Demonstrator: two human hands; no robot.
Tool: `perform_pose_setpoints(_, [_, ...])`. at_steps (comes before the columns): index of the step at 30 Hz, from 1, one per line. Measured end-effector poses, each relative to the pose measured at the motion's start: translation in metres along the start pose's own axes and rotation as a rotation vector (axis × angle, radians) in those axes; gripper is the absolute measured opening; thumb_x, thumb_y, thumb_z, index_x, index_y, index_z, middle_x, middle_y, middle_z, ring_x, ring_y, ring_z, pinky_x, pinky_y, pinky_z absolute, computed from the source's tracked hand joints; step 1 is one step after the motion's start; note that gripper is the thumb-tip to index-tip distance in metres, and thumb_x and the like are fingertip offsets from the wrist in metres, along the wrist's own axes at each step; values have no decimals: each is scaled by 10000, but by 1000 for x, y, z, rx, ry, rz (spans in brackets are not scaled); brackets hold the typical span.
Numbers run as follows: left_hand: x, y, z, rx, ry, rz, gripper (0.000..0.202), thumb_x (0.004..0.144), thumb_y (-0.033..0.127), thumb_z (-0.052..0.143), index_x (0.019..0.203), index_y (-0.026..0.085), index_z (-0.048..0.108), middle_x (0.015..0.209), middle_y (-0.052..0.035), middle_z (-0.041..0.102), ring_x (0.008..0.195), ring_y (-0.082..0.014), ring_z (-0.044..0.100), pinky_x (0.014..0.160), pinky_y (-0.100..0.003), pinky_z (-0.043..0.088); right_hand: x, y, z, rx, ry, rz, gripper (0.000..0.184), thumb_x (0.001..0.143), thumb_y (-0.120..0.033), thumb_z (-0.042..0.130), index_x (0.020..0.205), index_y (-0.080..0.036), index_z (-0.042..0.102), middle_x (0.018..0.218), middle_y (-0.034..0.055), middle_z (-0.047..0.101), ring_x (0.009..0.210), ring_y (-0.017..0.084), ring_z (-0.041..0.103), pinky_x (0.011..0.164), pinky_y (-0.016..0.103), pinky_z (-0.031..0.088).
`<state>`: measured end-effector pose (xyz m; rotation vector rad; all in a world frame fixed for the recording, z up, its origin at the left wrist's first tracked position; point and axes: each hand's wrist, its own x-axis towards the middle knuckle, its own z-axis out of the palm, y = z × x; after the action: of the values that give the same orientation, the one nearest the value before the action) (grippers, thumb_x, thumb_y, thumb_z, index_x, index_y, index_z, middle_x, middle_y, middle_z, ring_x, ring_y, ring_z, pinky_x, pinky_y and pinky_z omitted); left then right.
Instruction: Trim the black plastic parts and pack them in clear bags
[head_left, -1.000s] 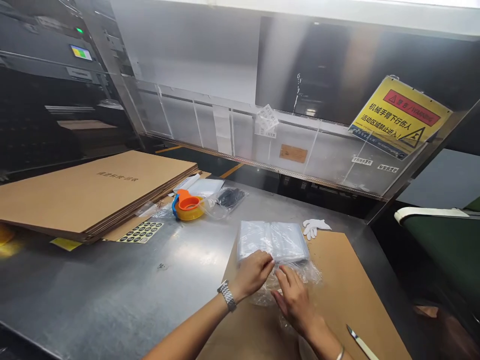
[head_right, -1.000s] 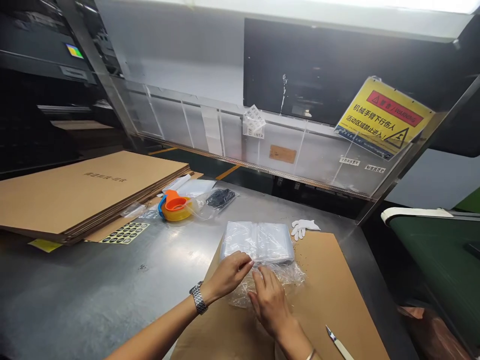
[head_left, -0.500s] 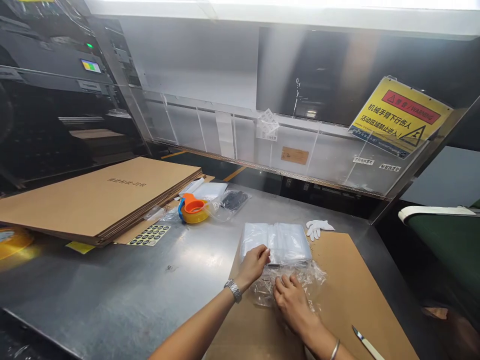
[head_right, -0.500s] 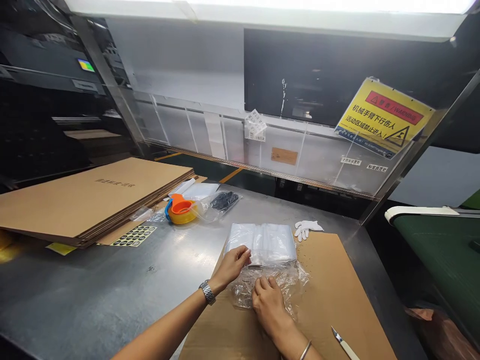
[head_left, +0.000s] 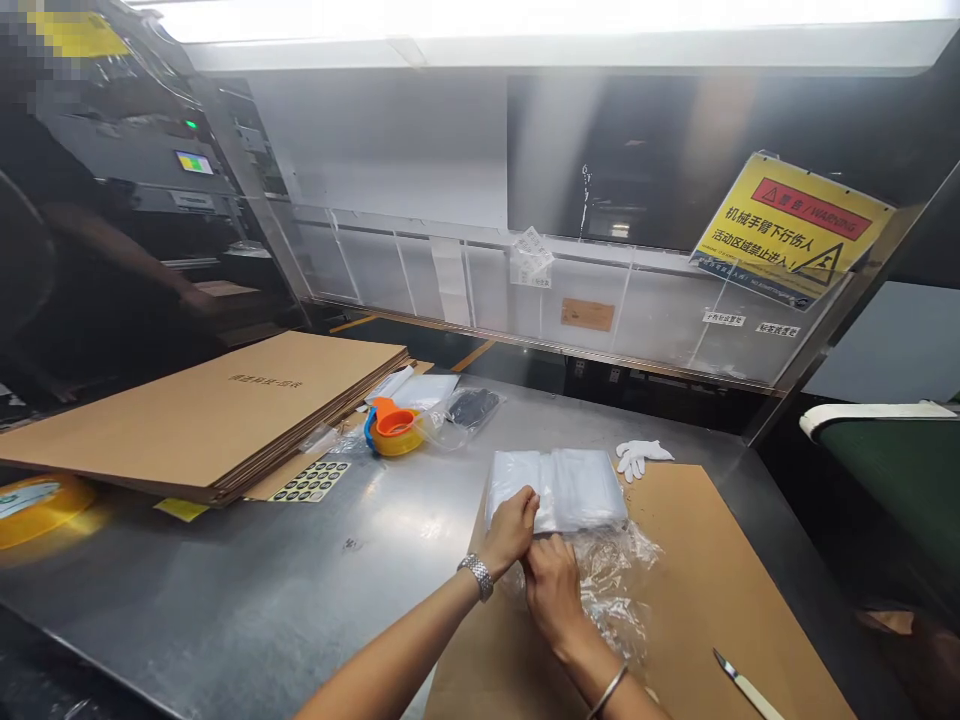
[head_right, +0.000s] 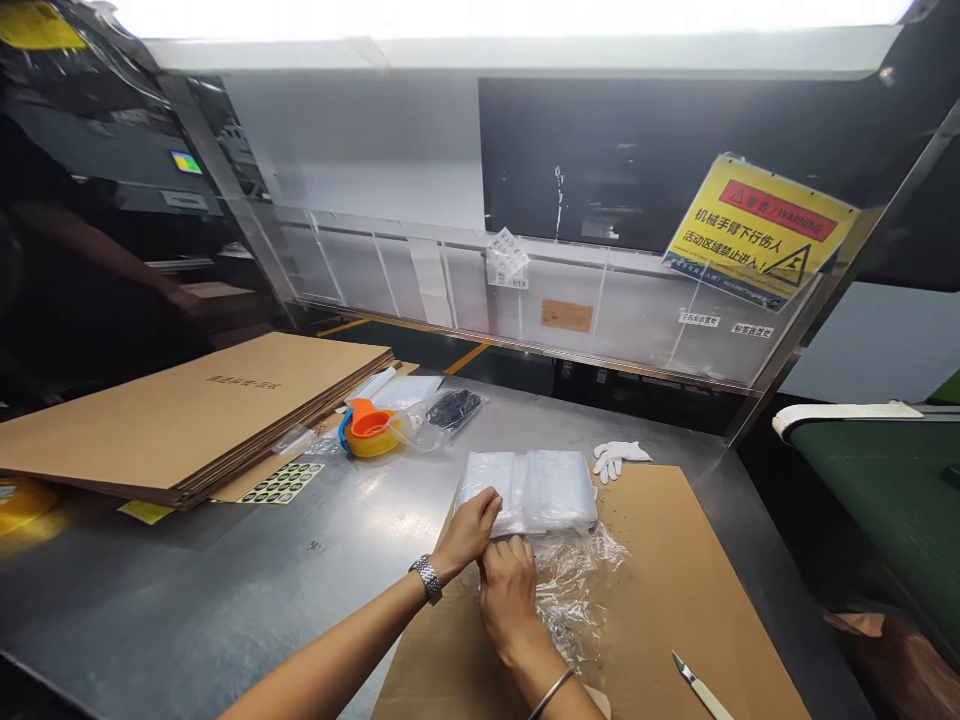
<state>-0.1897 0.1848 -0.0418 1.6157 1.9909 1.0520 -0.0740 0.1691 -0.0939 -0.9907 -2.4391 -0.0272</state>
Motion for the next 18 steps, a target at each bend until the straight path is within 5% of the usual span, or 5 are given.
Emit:
perform_pose_setpoints(6, [25,6,-9,114,-8,49,244,878,353,482,905,132,583,822,-16,607,699,-129,581,664,-320,491,-34,-6,23,-14,74,-238,144,767,-190,591,626,-202,562,621,5,599,660,177,523,698,311,372])
perform_pose_setpoints(8, [23,12,-16,179,-48,102,230,870,344,489,885,137,589,768,-7,603,668,-129,571,653,-315,479,-35,-1,16,-20,150,-234,76,803,-218,544,810,-189,615,725,43,630,701,203,540,718,345,381])
perform_pose_setpoints(10, [15,18,-23,260,-49,154,222,831,319,526,967,154,585,776,-30,613,714,-164,569,671,-326,459,-28,9,5,-11,224,-225,228,849,-231,466,1028,-148,581,886,103,636,796,235,551,747,375,380])
perform_pose_setpoints(14, [2,31,-25,424,-53,354,600,710,295,642,1269,260,428,1175,-108,554,1042,-276,493,840,-401,387,-3,32,-12,-11,334,-319,253,879,-155,340,978,-164,573,836,93,632,758,216,556,743,358,373])
perform_pose_setpoints(18, [8,41,-8,517,-206,531,380,757,295,611,1133,277,560,956,-76,670,887,-236,596,754,-349,417,6,38,-18,-77,405,-587,378,877,-82,245,891,-215,598,668,32,641,617,183,551,715,331,369])
